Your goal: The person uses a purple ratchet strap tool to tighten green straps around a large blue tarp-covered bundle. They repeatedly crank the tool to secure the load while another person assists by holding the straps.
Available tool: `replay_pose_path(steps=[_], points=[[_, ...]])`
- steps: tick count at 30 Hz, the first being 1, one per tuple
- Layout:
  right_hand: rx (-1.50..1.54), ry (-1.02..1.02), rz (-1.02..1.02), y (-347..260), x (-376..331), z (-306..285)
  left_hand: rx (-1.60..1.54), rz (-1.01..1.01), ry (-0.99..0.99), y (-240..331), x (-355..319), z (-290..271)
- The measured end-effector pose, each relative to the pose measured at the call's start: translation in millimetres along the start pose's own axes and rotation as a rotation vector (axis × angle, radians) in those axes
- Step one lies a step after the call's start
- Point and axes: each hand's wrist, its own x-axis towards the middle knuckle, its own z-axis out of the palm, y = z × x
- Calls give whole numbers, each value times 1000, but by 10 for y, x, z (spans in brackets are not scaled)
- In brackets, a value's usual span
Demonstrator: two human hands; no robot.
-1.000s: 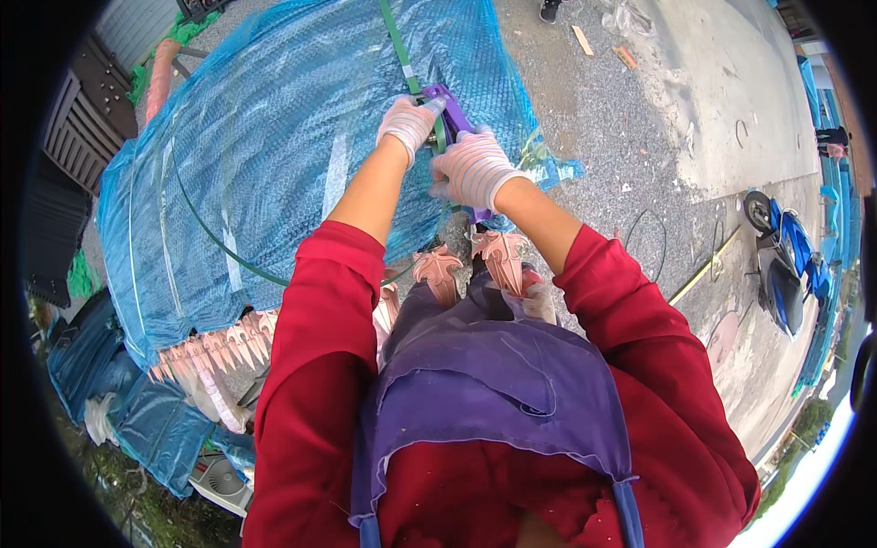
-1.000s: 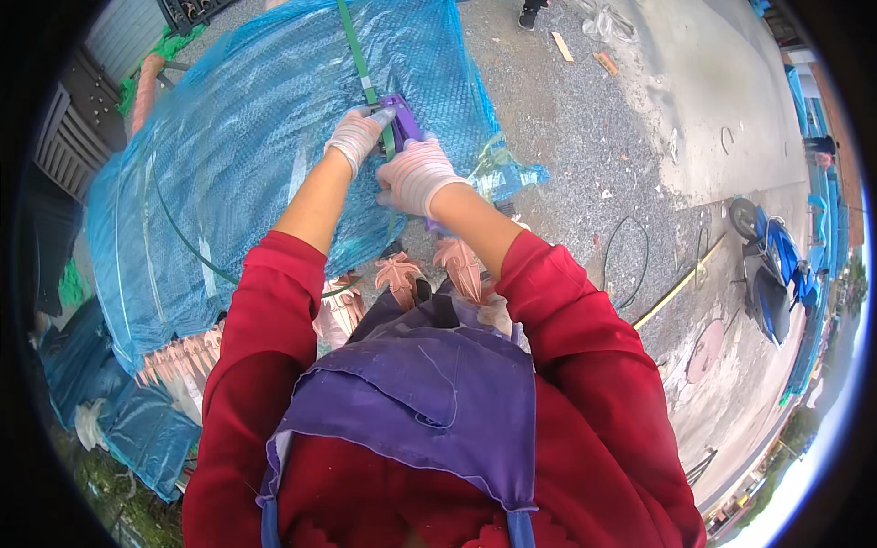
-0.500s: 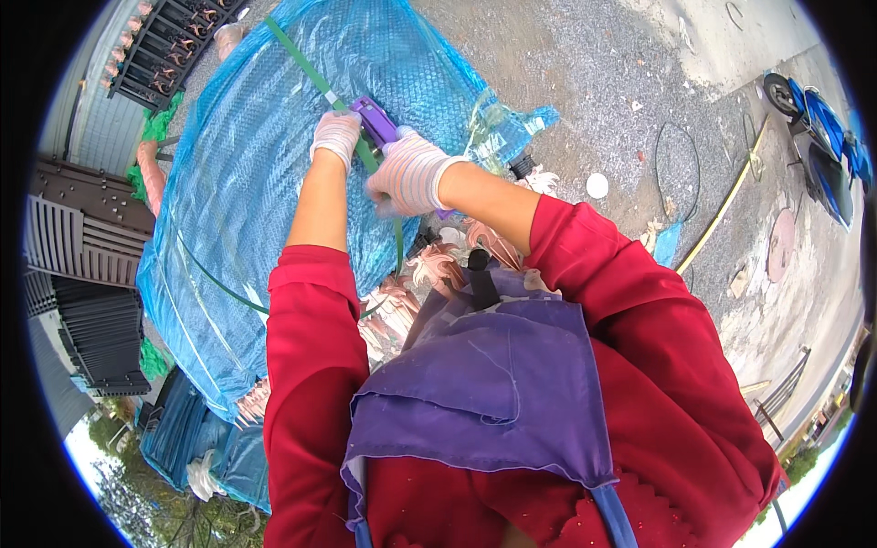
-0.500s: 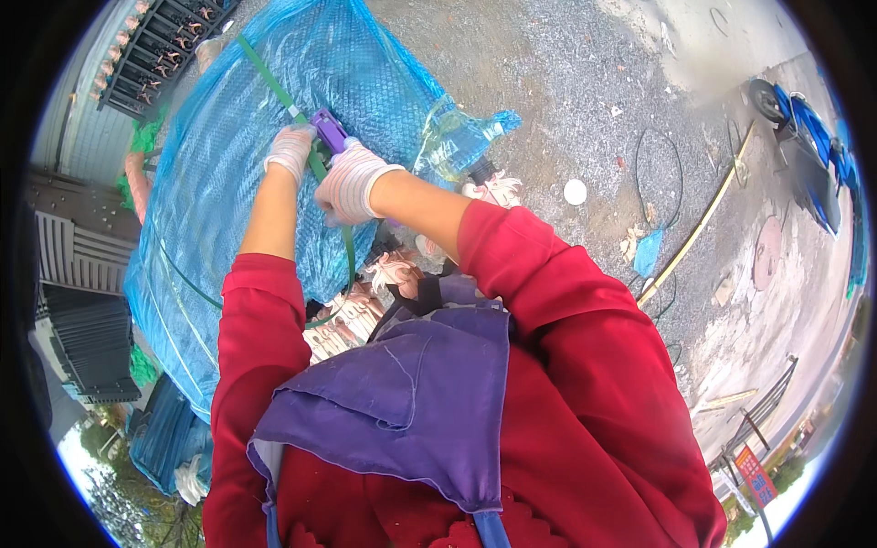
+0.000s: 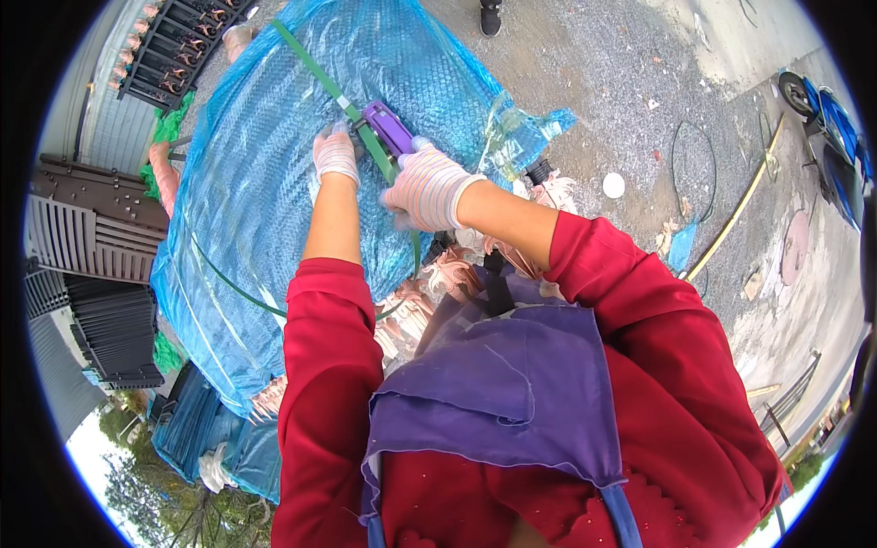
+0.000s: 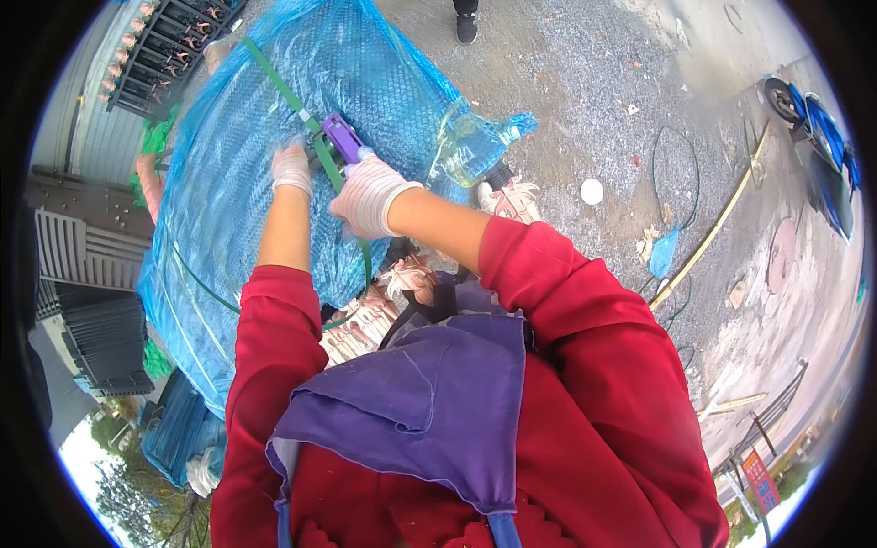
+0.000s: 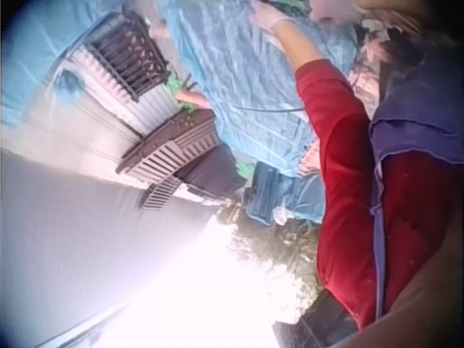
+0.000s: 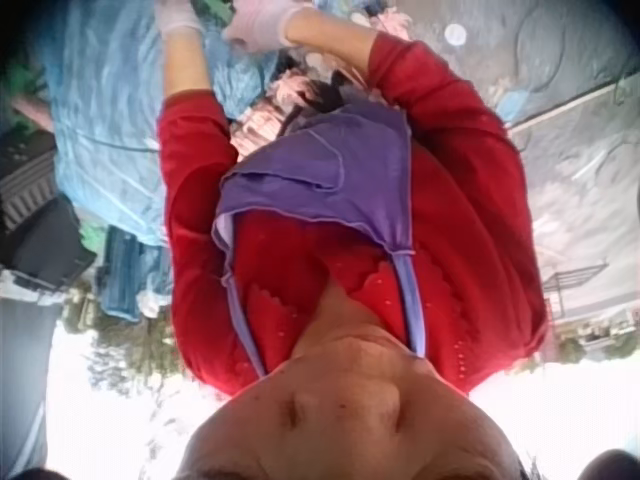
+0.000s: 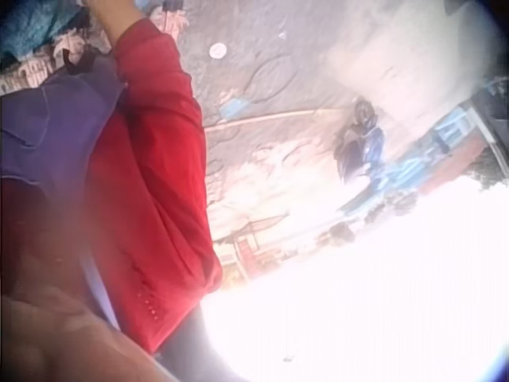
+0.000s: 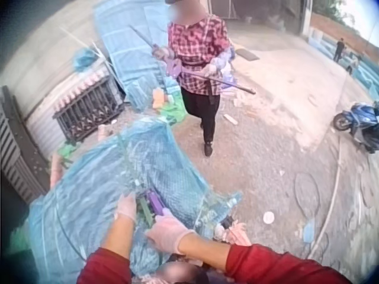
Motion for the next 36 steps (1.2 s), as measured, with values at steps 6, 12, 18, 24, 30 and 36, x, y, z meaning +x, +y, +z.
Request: replay_pose_path(steps=[6,12,18,24,30,36], points=[[-66,-44,-69,-187,85,-78,-204,42,-151,-600,488,-341],[-63,-72,-42,-169,82,-118,290,75,-118,-315,359,-224],[-88,-78,-35,-189,103,-151,314,104,126,-92,387,-47],[-58,-86,-41,-284,134,-174,300,32,101,-252,934,25],[-68,-136,9,-220,158,-186,417,-24,63,113,643,161],[-67,-76,-16,-188,146,-161,690,80,66,387,600,50]])
